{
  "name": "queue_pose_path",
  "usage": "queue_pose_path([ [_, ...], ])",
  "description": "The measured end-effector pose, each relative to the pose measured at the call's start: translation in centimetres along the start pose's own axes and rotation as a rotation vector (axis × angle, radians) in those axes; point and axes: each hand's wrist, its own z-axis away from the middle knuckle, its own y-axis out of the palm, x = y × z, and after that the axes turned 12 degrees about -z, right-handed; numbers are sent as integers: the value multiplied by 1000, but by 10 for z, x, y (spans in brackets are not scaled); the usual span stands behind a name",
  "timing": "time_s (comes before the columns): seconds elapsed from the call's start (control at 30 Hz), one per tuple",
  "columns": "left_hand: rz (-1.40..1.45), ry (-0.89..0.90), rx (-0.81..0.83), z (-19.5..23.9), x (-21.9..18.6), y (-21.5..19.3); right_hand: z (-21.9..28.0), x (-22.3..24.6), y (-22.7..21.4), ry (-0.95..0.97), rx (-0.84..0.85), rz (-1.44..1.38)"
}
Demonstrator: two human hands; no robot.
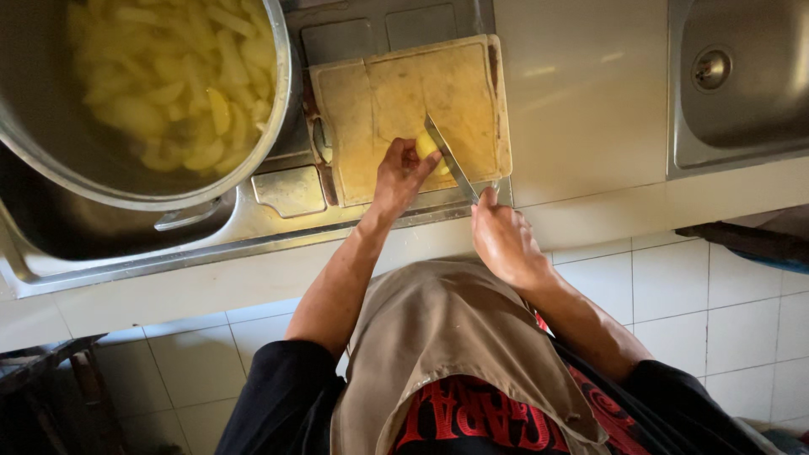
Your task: The person slices potatoes on a wooden board with a cleaver and places the cut pieces into a large pot containing water.
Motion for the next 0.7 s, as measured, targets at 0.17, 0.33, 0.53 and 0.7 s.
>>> queue_pose_path([
  [0.17,-5,38,-5,1,7,0,-58,-42,52,-122,129,-76],
  [0.33,3,67,-41,-3,15,5,-70,-43,77,-53,-122,-107],
  [0.53,-176,-23,-97,-1,16,8,-58,-42,81,-90,-230,-140],
  [0.7,-346,42,-84,7,5,2,-47,-49,90,-226,-356,-187],
])
